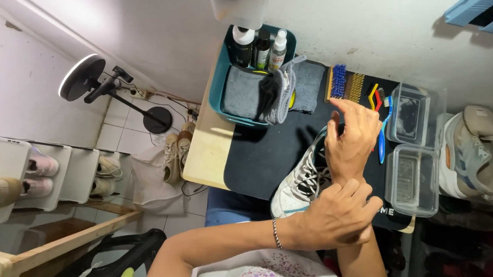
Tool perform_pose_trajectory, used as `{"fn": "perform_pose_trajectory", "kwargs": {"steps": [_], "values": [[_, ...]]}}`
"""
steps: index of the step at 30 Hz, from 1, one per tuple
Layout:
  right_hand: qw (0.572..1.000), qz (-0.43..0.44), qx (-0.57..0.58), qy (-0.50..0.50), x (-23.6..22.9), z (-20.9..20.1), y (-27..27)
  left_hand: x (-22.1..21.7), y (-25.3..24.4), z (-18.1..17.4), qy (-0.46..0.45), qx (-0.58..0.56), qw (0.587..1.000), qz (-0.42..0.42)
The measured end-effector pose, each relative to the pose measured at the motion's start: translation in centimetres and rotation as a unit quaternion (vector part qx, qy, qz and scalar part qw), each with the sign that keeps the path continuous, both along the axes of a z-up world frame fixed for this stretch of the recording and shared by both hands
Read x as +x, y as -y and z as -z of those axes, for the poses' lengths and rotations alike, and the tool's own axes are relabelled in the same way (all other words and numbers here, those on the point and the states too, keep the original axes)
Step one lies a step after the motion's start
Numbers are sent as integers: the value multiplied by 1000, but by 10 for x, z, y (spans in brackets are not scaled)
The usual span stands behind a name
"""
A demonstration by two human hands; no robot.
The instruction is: The person unties the shoelaces of a white and blue sneaker. They pull the laces through the eyelets and remove them from the shoe.
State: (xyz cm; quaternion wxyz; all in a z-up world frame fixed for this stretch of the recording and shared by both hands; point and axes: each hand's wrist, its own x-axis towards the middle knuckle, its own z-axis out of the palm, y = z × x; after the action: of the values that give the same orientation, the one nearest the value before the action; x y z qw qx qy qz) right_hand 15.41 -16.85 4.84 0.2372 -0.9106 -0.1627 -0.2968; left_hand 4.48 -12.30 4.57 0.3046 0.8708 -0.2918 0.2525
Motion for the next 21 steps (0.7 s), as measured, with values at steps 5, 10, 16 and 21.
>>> {"fn": "perform_pose_trajectory", "kwargs": {"steps": [5, 10, 16, 21], "values": [[1000, -16, 1, 8, 3, 9, 9, 7, 9, 16, 13, 15, 999, -42], [997, -42, 64, 1, -4, 22, 40, 23, -45, 11, -23, -86, 996, -17], [936, 17, 323, -138, -48, 57, 60, 39, -99, 25, -190, -270, 939, -98], [902, 60, 391, -175, -64, 97, 67, 38, -93, 45, -368, -301, 879, -33]]}}
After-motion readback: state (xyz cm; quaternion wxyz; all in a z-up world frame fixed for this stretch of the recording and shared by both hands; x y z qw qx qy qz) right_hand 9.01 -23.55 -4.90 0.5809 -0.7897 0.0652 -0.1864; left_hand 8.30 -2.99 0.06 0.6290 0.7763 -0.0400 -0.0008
